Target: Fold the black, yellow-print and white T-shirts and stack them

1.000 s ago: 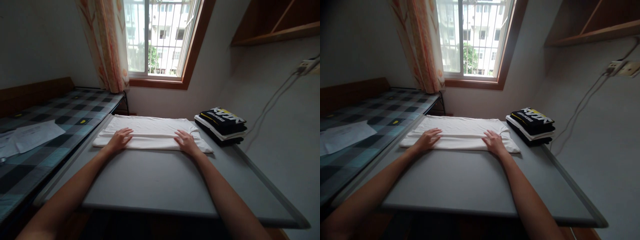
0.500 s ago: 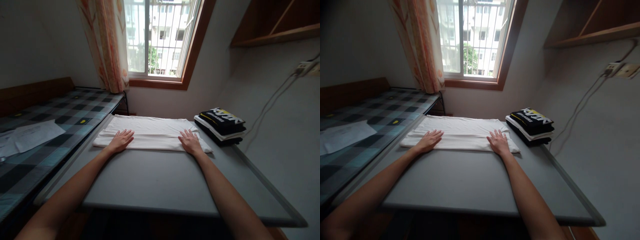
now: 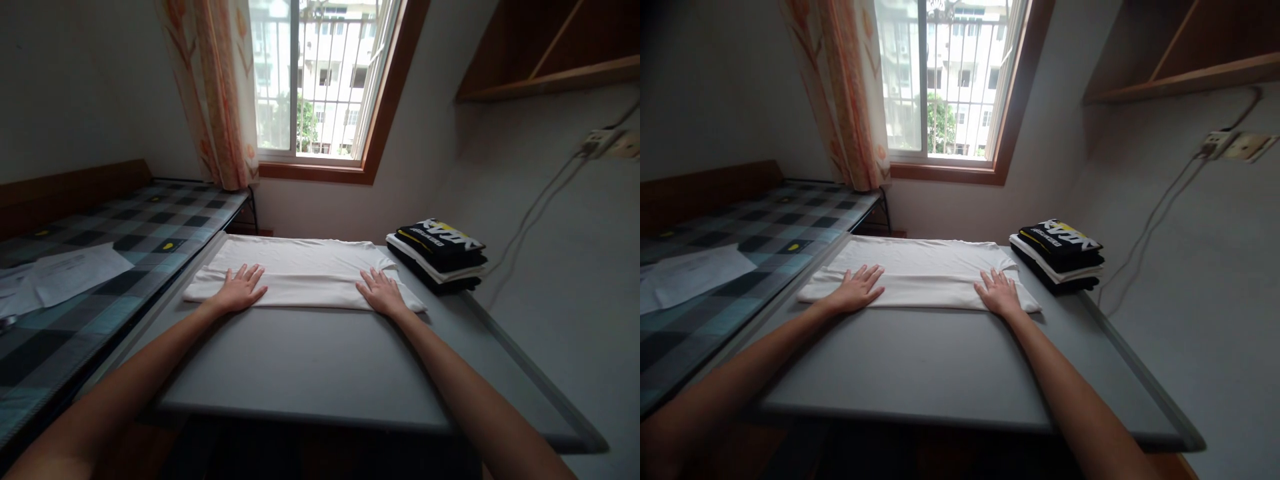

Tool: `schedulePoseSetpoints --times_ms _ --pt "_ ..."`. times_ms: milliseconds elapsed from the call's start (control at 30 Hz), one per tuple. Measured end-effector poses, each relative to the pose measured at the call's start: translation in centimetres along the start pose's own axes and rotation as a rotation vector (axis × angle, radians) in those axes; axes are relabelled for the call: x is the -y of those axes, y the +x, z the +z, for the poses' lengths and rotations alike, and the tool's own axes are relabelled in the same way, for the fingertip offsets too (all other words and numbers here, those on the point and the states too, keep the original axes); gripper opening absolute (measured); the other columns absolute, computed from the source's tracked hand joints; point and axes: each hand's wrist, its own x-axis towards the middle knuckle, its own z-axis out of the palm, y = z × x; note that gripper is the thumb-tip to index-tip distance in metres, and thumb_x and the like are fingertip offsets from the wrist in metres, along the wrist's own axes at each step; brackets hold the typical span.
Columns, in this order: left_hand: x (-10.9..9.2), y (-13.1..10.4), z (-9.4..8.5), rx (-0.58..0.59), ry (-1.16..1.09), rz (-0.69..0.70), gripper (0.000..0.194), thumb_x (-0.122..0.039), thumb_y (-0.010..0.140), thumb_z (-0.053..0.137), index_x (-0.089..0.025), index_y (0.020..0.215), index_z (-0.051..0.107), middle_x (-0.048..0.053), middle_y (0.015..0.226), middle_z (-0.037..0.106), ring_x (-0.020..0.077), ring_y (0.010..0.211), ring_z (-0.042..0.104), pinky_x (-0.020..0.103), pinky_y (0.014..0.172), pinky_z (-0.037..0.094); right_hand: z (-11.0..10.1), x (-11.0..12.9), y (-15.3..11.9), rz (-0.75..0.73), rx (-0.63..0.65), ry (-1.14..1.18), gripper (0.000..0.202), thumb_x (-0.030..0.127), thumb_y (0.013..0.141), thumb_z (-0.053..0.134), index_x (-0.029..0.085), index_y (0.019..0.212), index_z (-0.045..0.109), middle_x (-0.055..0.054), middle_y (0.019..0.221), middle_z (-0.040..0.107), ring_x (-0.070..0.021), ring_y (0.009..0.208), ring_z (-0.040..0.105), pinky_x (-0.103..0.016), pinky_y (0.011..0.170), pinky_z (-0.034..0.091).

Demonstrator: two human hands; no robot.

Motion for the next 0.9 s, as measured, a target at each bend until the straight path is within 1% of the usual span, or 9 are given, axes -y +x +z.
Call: schedulePoseSetpoints --times_ms 167,333,433,500,567,633,767,833,900 --pt "0.3 -2.3 -0.5 0.075 -0.011 0.039 0.077 -0.064 0.092 0.026 -0.022 0.156 0.02 0.012 0.162 0.015 0.0381 0.149 0.008 0.065 0.113 0.008 -0.4 0.7 -2.9 0.01 0.029 -0.039 0.065 0.056 0.097 0.027 0.023 0.152 0.035 -0.011 0.159 0.027 -0.0322 0.146 0.022 -0.054 0.116 0.018" --pt "0.5 -5.1 -2.2 0.198 0.007 0.092 0.086 -0.069 0.087 0.036 -0.02 0.156 0.018 0.015 0.161 0.013 0.0402 0.148 0.008 0.066 0.111 0.015 -1.0 1.6 -6.4 0.037 0.106 -0.066 0.066 0.057 0.097 0.027 0.023 0.154 0.031 -0.012 0.161 0.022 -0.0332 0.147 0.019 -0.052 0.115 0.02" --pt "0.8 -5.9 -3.6 0.25 0.027 0.15 0.089 -0.072 0.084 0.041 -0.021 0.155 0.024 0.015 0.161 0.019 0.0384 0.147 0.016 0.061 0.111 0.024 -1.6 2.0 -7.8 0.022 0.079 -0.094 0.066 0.058 0.096 0.032 0.022 0.151 0.037 -0.014 0.157 0.031 -0.0339 0.144 0.026 -0.052 0.114 0.02" --pt "1.0 -5.3 -4.4 0.226 0.02 0.187 0.081 -0.071 0.085 0.042 -0.022 0.149 0.039 0.014 0.156 0.033 0.0351 0.143 0.031 0.053 0.111 0.03 -2.2 1.9 -7.7 -0.041 0.014 -0.102 0.062 0.058 0.096 0.033 0.021 0.143 0.049 -0.015 0.148 0.045 -0.0339 0.139 0.036 -0.053 0.113 0.02" --pt "1.1 -3.7 -4.8 0.131 -0.002 0.203 0.068 -0.067 0.089 0.039 -0.022 0.138 0.054 0.013 0.146 0.05 0.031 0.134 0.046 0.043 0.109 0.035 -3.0 1.8 -6.5 -0.087 -0.058 -0.083 0.055 0.056 0.097 0.035 0.021 0.127 0.063 -0.014 0.136 0.058 -0.032 0.131 0.045 -0.052 0.111 0.021" --pt "1.0 -1.5 -4.7 0.002 -0.027 0.204 0.061 -0.061 0.093 0.036 -0.021 0.131 0.06 0.012 0.136 0.059 0.0282 0.127 0.053 0.038 0.107 0.038 -3.8 1.6 -4.2 -0.083 -0.113 -0.049 0.046 0.051 0.097 0.04 0.02 0.116 0.068 -0.013 0.128 0.063 -0.0291 0.123 0.051 -0.048 0.109 0.026" --pt "0.2 3.4 -2.9 -0.175 -0.055 0.194 0.056 -0.053 0.095 0.039 -0.017 0.135 0.056 0.013 0.139 0.056 0.027 0.13 0.05 0.039 0.108 0.037 -5.1 1.9 1.6 -0.087 -0.133 0.014 0.034 0.037 0.095 0.049 0.019 0.12 0.066 -0.012 0.127 0.063 -0.0255 0.113 0.058 -0.036 0.097 0.039" --pt "-0.2 5.2 -1.8 -0.224 -0.057 0.165 0.054 -0.049 0.096 0.039 -0.017 0.138 0.052 0.013 0.144 0.051 0.0273 0.134 0.046 0.042 0.11 0.035 -5.5 2.4 4.3 -0.102 -0.106 0.027 0.032 0.03 0.095 0.048 0.019 0.12 0.067 -0.011 0.126 0.064 -0.0241 0.11 0.06 -0.034 0.094 0.04" --pt "-0.5 6.4 -0.6 -0.252 -0.054 0.135 0.05 -0.045 0.097 0.04 -0.019 0.138 0.051 0.012 0.147 0.047 0.0285 0.137 0.041 0.047 0.112 0.032 -5.8 3.0 6.7 -0.094 -0.078 0.009 0.033 0.022 0.094 0.047 0.021 0.121 0.067 -0.01 0.126 0.064 -0.0241 0.11 0.059 -0.034 0.094 0.04"
